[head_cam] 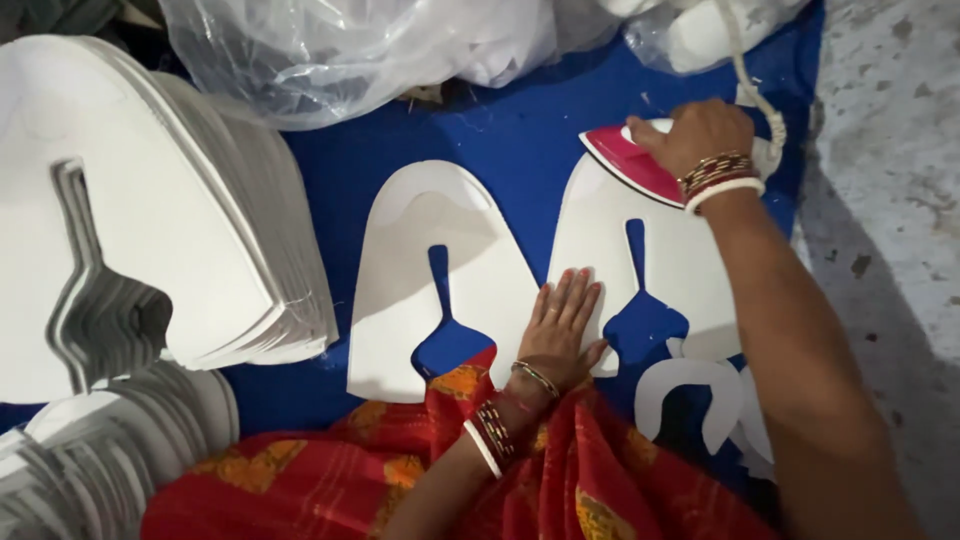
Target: The person irons white, shaped fabric pieces using a red and white electric iron. They pick up pieces from a stack, place them on a blue surface, iron them, and then move them to a separate pile.
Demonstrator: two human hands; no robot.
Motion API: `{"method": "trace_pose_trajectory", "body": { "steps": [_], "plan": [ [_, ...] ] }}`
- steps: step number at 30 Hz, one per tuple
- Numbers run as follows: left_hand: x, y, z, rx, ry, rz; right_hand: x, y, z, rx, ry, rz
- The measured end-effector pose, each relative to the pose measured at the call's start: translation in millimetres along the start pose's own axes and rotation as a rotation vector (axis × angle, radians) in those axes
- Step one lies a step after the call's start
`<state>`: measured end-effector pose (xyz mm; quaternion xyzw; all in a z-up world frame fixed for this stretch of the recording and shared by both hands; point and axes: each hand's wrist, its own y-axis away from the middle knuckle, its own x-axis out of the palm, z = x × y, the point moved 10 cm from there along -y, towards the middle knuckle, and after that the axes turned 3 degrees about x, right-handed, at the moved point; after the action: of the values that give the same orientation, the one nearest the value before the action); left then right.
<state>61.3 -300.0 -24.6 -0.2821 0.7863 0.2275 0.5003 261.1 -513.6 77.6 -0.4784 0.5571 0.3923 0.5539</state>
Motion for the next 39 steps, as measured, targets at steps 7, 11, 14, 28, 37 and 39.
{"method": "trace_pose_trajectory", "body": {
  "steps": [7,11,14,28,37,39],
  "plan": [
    [-1,0,3,0.005,0.027,-0.020,-12,33,43,-0.037,-0.056,0.199],
    [0,0,2,0.024,0.061,-0.002,-9,52,62,-0.108,0.054,0.270],
    [5,0,8,0.035,0.080,-0.006,-16,47,70,-0.133,0.034,0.240],
    [0,6,4,0.039,0.054,0.042,-15,32,79,-0.105,0.063,0.185],
    [-3,4,10,0.030,0.187,-0.019,-47,47,124,-0.148,-0.114,0.143],
    [0,4,8,0.066,0.281,-0.081,-62,40,157,-0.190,-0.133,0.092]
  ]
}}
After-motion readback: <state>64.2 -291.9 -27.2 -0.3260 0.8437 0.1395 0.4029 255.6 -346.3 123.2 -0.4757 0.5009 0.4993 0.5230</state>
